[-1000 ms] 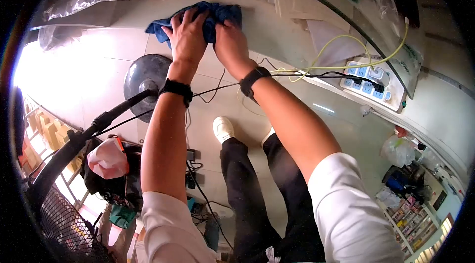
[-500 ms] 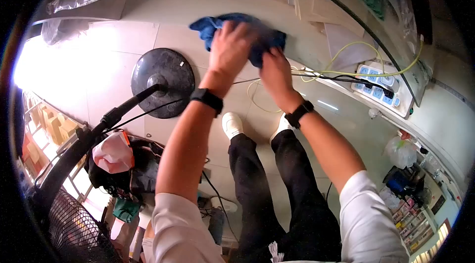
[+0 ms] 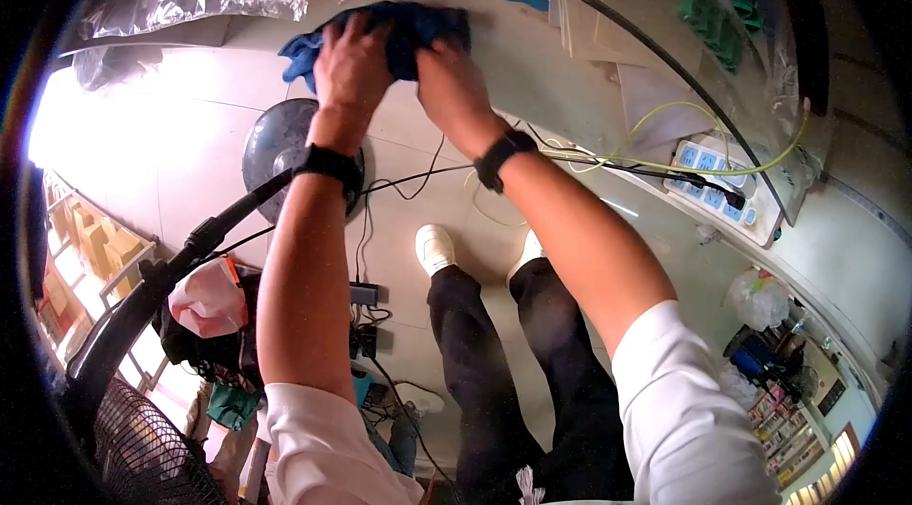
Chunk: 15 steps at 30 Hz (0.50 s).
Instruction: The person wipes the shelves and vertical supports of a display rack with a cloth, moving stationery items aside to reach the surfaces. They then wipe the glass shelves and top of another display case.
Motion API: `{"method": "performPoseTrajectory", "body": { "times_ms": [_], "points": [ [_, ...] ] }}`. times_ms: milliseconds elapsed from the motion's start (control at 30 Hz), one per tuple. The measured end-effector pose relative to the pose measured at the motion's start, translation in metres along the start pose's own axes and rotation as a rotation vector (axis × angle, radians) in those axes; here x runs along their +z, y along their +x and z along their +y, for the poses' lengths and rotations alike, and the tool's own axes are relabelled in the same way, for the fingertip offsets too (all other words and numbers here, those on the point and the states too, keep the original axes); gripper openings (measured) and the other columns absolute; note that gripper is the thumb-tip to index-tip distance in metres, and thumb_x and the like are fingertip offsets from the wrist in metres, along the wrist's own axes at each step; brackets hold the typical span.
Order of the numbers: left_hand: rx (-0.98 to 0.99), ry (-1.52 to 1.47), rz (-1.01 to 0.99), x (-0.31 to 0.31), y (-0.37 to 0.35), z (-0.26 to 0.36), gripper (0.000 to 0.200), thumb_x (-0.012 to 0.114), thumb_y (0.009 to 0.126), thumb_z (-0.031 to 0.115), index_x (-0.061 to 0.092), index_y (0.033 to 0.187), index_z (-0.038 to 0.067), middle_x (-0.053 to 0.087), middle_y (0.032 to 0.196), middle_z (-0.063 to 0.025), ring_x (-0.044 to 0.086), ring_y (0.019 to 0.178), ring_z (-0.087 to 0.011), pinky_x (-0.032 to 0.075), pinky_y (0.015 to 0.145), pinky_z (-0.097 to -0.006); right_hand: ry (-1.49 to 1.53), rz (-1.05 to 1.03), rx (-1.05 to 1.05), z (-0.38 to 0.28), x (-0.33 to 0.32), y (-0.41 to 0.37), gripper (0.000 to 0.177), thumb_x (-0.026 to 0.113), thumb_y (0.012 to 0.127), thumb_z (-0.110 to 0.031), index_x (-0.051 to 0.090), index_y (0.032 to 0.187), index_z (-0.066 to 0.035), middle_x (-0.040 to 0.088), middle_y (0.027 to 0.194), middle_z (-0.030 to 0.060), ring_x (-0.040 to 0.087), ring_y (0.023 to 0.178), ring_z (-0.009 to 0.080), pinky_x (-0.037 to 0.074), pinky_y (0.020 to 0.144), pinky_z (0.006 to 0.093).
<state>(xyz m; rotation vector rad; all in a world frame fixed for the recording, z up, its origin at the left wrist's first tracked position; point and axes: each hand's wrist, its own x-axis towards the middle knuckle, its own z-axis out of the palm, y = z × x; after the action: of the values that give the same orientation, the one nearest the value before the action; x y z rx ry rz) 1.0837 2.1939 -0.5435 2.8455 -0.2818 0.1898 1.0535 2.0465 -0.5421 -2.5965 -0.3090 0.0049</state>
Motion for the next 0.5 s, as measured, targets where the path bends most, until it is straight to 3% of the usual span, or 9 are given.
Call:
{"method": "performPoseTrajectory", "body": {
  "times_ms": [67,100,167,267,300,367,467,500],
  "points": [
    [0.077,-0.053,-0.032,0.001,-0.008,0.027,0.022,0.060,0.085,0.019,0.072,0.103,0.022,0.060,0.114,-0.0047,0.055,0.112,-0.0336,0.052,0.086,-0.0470,-0.037,0.039,0.100,0.011,-0.002,-0.034,0.015,0.057,0.081,0.001,0.066,0.093,-0.001,0.064,0.103,0.0220,0.063,0.097,0.0411,0.054,0.080,0.0496],
    [0.105,-0.015,-0.100,-0.006,-0.014,0.045,0.036,0.060,0.082,0.012,0.071,0.115,0.023,0.062,0.121,-0.0029,0.056,0.111,-0.0301,0.055,0.086,-0.0395,-0.037,0.056,0.120,0.015,-0.006,-0.055,0.016,0.057,0.080,0.001,0.066,0.093,-0.001,0.064,0.104,0.0224,0.063,0.098,0.0411,0.054,0.081,0.0491],
    [0.180,0.007,-0.159,-0.006,-0.034,0.075,0.035,0.061,0.081,0.012,0.072,0.113,0.022,0.061,0.121,-0.0036,0.056,0.110,-0.0310,0.056,0.083,-0.0394,-0.038,0.100,0.154,0.025,-0.015,-0.091,0.017,0.058,0.079,0.003,0.066,0.093,0.001,0.064,0.105,0.0231,0.062,0.098,0.0413,0.054,0.083,0.0483],
    [0.145,-0.146,-0.182,-0.008,-0.063,0.091,0.043,0.064,0.078,0.007,0.070,0.118,0.021,0.058,0.130,-0.0052,0.053,0.118,-0.0350,0.057,0.088,-0.0419,-0.135,0.032,-0.075,0.047,-0.035,-0.119,0.021,0.058,0.078,0.004,0.066,0.097,0.002,0.063,0.106,0.0224,0.062,0.098,0.0414,0.054,0.087,0.0465],
    [0.129,-0.187,-0.153,-0.007,-0.064,0.089,0.045,0.063,0.078,0.006,0.070,0.120,0.021,0.058,0.132,-0.0047,0.052,0.119,-0.0357,0.057,0.088,-0.0422,-0.141,-0.137,0.022,0.051,-0.044,-0.114,0.029,0.058,0.077,0.006,0.066,0.104,0.001,0.063,0.107,0.0207,0.062,0.099,0.0409,0.053,0.087,0.0464],
    [0.042,-0.223,-0.135,-0.004,-0.060,0.099,0.048,0.063,0.079,0.002,0.068,0.123,0.020,0.057,0.133,-0.0037,0.052,0.120,-0.0370,0.057,0.089,-0.0421,-0.121,-0.170,-0.009,0.068,-0.054,-0.097,0.033,0.057,0.077,0.007,0.066,0.107,-0.001,0.063,0.106,0.0199,0.062,0.098,0.0404,0.053,0.085,0.0472],
    [-0.063,-0.027,-0.154,0.004,-0.048,0.128,0.048,0.059,0.085,0.010,0.063,0.131,0.023,0.054,0.138,-0.0031,0.049,0.123,-0.0352,0.054,0.087,-0.0462,-0.075,-0.079,-0.065,0.087,-0.067,-0.080,0.039,0.055,0.080,0.006,0.065,0.116,-0.005,0.064,0.103,0.0203,0.061,0.098,0.0400,0.052,0.081,0.0481],
    [-0.028,-0.039,-0.067,0.016,-0.044,0.134,0.035,0.061,0.086,0.019,0.064,0.121,0.019,0.056,0.125,-0.0027,0.050,0.119,-0.0355,0.051,0.082,-0.0528,-0.080,-0.055,-0.016,0.090,-0.069,-0.080,0.042,0.055,0.080,0.006,0.064,0.119,-0.005,0.063,0.106,0.0210,0.061,0.099,0.0408,0.052,0.082,0.0487]
  ]
}}
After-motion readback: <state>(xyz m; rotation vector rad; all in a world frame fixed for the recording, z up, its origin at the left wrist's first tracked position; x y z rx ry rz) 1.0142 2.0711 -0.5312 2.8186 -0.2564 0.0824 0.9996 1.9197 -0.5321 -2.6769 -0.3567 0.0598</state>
